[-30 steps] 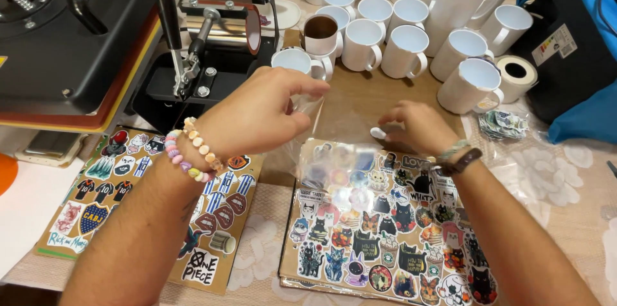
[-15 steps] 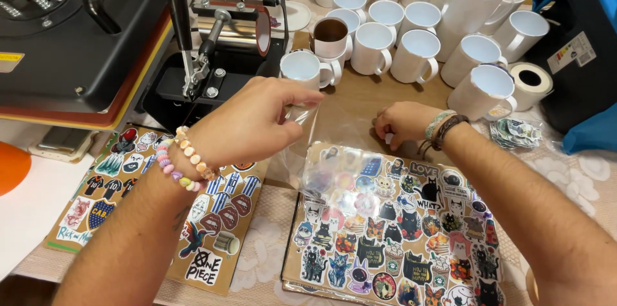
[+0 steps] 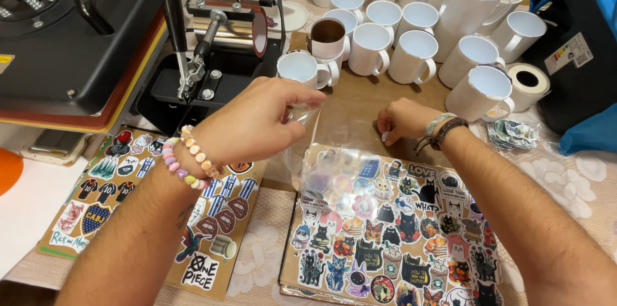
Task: Picking up loose stickers and placing them into a small plastic bag
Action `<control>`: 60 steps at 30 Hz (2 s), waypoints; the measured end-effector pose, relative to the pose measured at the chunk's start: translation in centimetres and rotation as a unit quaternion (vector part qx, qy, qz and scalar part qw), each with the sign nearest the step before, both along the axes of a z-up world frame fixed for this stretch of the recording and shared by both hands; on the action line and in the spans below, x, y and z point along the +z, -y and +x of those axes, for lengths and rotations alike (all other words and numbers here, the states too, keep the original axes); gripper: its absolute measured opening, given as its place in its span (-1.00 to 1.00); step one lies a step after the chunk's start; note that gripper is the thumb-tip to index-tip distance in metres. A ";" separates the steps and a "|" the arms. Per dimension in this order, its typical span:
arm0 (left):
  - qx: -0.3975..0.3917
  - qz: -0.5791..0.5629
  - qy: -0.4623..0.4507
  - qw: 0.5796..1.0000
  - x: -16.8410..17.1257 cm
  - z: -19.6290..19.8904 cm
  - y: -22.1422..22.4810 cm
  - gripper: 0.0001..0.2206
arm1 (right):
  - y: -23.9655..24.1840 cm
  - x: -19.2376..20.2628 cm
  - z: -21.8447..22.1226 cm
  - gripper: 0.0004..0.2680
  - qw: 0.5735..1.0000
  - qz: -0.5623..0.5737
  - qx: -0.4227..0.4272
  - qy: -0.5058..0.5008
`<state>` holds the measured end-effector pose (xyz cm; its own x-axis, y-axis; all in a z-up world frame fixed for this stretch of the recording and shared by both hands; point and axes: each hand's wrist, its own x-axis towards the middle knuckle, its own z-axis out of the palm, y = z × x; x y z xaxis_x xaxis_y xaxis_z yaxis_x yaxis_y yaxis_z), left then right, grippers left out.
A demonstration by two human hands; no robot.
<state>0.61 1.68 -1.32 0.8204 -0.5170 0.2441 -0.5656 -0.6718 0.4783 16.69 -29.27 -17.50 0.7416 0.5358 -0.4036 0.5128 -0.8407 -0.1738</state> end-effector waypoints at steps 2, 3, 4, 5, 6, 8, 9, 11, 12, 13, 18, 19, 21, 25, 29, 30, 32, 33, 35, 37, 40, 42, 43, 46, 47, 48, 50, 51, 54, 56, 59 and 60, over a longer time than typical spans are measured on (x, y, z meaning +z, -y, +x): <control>-0.001 -0.001 -0.002 1.000 -0.1 0.0 0.0 -0.52 | -0.1 -0.1 0.0 -0.77 1.000 0.020 -0.001 -0.012; -0.001 -0.001 -0.004 1.000 0.0 0.0 0.0 -0.51 | -0.2 0.0 -0.1 -0.73 1.000 0.004 -0.020 -0.015; -0.001 -0.001 -0.006 1.000 0.0 0.1 0.1 -0.51 | -0.3 0.2 -0.2 -0.70 0.999 -0.012 -0.039 -0.017; -0.002 -0.001 -0.005 1.000 0.1 0.0 0.1 -0.51 | -0.5 0.6 -0.5 -0.70 0.999 -0.011 -0.039 -0.017; 0.001 -0.002 -0.012 1.000 0.1 0.0 0.2 -0.51 | -0.6 1.0 -0.8 -0.73 0.998 -0.026 -0.049 -0.014; 0.004 -0.003 -0.017 1.000 0.2 -0.1 0.2 -0.51 | -0.9 1.6 -1.3 -0.77 0.997 -0.040 -0.060 -0.011; 0.002 -0.004 -0.013 1.000 0.1 -0.1 0.2 -0.50 | -1.0 1.7 -1.4 -0.77 0.997 -0.041 -0.062 -0.009; 0.001 -0.005 -0.008 1.000 0.1 -0.1 0.1 -0.50 | -0.9 1.6 -1.6 -0.77 0.997 -0.041 -0.064 -0.005; 0.000 -0.003 -0.002 1.000 0.0 -0.1 0.1 -0.51 | -0.8 1.4 -1.6 -0.80 0.998 -0.032 -0.058 0.003; 0.000 -0.001 0.003 1.000 -0.1 -0.1 0.1 -0.51 | -0.6 1.2 -1.7 -0.82 0.998 -0.024 -0.051 0.010; 0.000 0.003 0.007 1.000 0.1 -0.5 0.3 -0.50 | -0.3 1.8 -2.6 -0.81 0.997 -0.011 -0.070 0.015; -0.003 0.005 0.010 1.000 0.2 -0.5 0.3 -0.50 | -0.3 2.2 -2.8 -0.89 0.997 -0.019 -0.068 0.039; 0.000 0.007 0.009 1.000 0.2 -0.6 0.4 -0.49 | 0.1 4.9 -4.1 -0.95 0.989 0.103 -0.052 0.092; 0.011 -0.043 -0.086 0.995 1.1 -0.5 0.8 -0.52 | -2.3 15.0 -11.5 -0.87 0.886 0.443 -0.070 0.115; 0.014 0.006 -0.010 1.000 0.2 0.1 1.5 -0.50 | -5.8 21.2 -17.4 -0.90 0.868 0.458 0.068 0.180; 0.002 -0.002 0.000 1.000 0.5 0.0 1.7 -0.49 | -6.4 21.5 -17.7 -0.90 0.871 0.438 0.108 0.197; -0.008 -0.010 0.006 1.000 0.7 -0.4 2.0 -0.49 | -7.1 21.1 -17.8 -0.90 0.873 0.416 0.145 0.210; -0.017 -0.015 0.012 1.000 0.9 -0.5 2.0 -0.49 | -7.1 20.7 -17.3 -0.87 0.883 0.389 0.137 0.225; -0.026 -0.018 0.018 0.999 1.4 -0.7 1.9 -0.50 | -6.7 20.4 -17.0 -0.84 0.891 0.363 0.128 0.242; 0.004 -0.010 0.003 1.000 1.7 -0.9 1.7 -0.47 | -5.9 20.7 -17.4 -0.79 0.866 0.401 0.087 0.287; 0.041 -0.022 -0.007 0.999 2.1 -1.1 1.5 -0.46 | -4.6 19.9 -19.2 -0.33 0.866 0.457 0.008 0.201; 0.045 -0.039 -0.007 0.998 2.3 -1.0 1.6 -0.47 | -4.6 18.1 -19.7 -0.21 0.888 0.428 -0.025 0.167; 0.049 -0.054 -0.010 0.997 2.3 -1.0 1.7 -0.47 | -4.6 17.2 -20.1 -0.06 0.906 0.399 -0.059 0.131; 0.061 -0.104 -0.012 0.993 2.5 -1.3 1.8 -0.52 | -4.5 14.3 -19.1 -0.46 0.881 0.444 -0.161 0.038; 0.061 -0.103 -0.012 0.993 3.0 -1.6 1.9 -0.52 | -4.2 13.8 -19.1 -0.46 0.881 0.444 -0.161 0.038; 0.059 -0.133 -0.030 0.989 3.4 -2.0 2.1 -0.53 | -3.9 13.3 -19.0 -0.68 0.867 0.477 -0.134 0.057; 0.057 -0.162 -0.046 0.984 4.2 -2.7 1.8 -0.53 | -3.7 13.6 -19.3 -0.87 0.851 0.509 -0.105 0.078; 0.082 -0.182 -0.030 0.979 4.4 -3.0 1.5 -0.48 | -3.6 14.3 -19.7 -0.89 0.833 0.540 -0.077 0.094; 0.070 -0.282 -0.044 0.956 2.9 -3.7 0.9 -0.19 | -3.2 15.8 -20.8 -0.92 0.780 0.617 -0.067 0.082; 0.028 -0.359 -0.079 0.930 0.5 -3.9 1.5 -0.01 | -2.9 16.2 -21.3 -0.93 0.743 0.661 -0.089 0.053; -0.064 -0.416 -0.206 0.884 -3.6 -4.6 3.6 -0.04 | -3.2 16.1 -20.8 -0.90 0.685 0.705 -0.178 0.048; -0.040 -0.476 -0.210 0.853 -4.5 -5.0 4.4 -0.18 | -3.0 15.6 -20.2 -0.91 0.659 0.718 -0.219 0.056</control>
<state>-4.39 -2.77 -5.78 0.9100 -0.3080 0.2774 -0.2355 0.1665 0.9575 -3.49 -26.25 -1.94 0.9339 0.0298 0.3564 0.3534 0.0766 -0.9323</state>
